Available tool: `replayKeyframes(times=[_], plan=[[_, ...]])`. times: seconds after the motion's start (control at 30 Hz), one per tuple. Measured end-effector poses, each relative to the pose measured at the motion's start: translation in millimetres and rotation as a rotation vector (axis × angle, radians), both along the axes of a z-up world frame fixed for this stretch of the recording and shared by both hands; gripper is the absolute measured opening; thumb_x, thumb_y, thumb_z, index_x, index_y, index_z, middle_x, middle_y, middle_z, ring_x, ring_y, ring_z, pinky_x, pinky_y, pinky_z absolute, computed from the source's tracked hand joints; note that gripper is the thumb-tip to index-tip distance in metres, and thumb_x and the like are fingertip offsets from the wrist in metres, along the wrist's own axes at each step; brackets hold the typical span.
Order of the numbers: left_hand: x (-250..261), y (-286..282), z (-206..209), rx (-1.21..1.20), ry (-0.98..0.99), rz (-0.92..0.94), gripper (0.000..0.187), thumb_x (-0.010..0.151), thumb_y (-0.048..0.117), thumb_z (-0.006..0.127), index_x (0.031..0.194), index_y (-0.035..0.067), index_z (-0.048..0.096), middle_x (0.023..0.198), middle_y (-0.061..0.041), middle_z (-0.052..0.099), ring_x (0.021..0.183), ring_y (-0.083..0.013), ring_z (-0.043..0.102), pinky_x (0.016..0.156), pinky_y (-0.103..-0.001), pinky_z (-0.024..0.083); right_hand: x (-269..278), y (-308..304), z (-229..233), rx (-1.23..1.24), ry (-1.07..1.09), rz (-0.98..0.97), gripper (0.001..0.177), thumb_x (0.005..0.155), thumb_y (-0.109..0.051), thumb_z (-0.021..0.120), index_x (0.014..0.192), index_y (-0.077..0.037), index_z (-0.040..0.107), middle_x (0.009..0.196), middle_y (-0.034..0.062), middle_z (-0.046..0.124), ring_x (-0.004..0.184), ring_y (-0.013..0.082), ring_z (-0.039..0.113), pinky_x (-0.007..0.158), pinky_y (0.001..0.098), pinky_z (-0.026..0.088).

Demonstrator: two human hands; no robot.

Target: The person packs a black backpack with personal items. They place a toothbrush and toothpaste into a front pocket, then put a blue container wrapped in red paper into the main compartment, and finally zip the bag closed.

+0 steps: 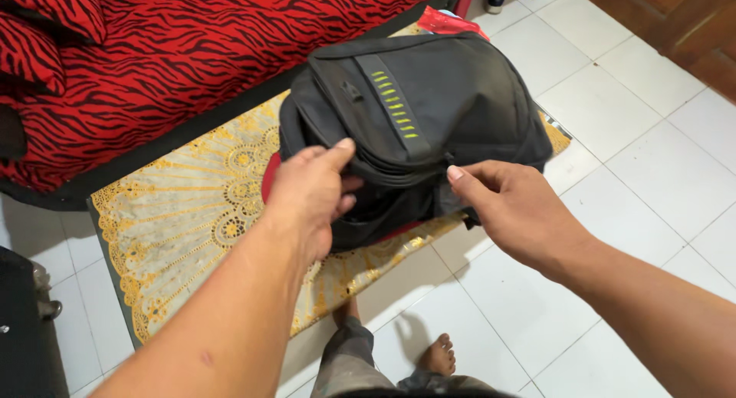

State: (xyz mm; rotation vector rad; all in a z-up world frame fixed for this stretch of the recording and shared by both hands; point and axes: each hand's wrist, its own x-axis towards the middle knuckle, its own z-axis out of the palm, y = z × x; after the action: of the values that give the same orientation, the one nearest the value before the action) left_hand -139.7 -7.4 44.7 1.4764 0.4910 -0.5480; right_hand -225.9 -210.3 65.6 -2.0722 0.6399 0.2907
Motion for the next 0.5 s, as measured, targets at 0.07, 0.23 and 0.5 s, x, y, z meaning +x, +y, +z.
replayKeyframes(times=[0.07, 0.23, 0.5], plan=[[3, 1, -2, -0.299, -0.069, 0.135, 0.016, 0.096, 0.024, 0.065, 0.109, 0.016, 0.061, 0.097, 0.002, 0.066, 0.090, -0.0163, 0.060, 0.083, -0.038, 0.046, -10, -10, 2, 0.060, 0.052, -0.017, 0.052, 0.098, -0.051, 0.058, 0.111, -0.003, 0.076, 0.099, 0.0047, 0.076, 0.091, 0.0119, 0.065, 0.083, 0.0298, 0.052], [-4, -5, -5, -0.349, 0.024, 0.241, 0.024, 0.097, 0.022, 0.056, 0.118, 0.015, 0.065, 0.111, 0.000, 0.071, 0.101, -0.0179, 0.063, 0.086, -0.035, 0.045, -36, -35, 7, 0.218, 0.089, -0.099, 0.051, 0.097, -0.048, 0.061, 0.105, -0.001, 0.076, 0.099, 0.0059, 0.076, 0.092, 0.0134, 0.065, 0.083, 0.0296, 0.052], [-15, -47, 22, 0.984, -0.724, 0.253, 0.065, 0.086, 0.033, 0.075, 0.131, -0.005, 0.049, 0.131, -0.028, 0.050, 0.117, -0.0428, 0.050, 0.096, -0.052, 0.040, -39, -68, 25, 0.347, 0.036, -0.196, 0.045, 0.098, -0.046, 0.057, 0.107, -0.005, 0.073, 0.098, 0.0036, 0.074, 0.091, 0.0147, 0.069, 0.083, 0.0311, 0.054]])
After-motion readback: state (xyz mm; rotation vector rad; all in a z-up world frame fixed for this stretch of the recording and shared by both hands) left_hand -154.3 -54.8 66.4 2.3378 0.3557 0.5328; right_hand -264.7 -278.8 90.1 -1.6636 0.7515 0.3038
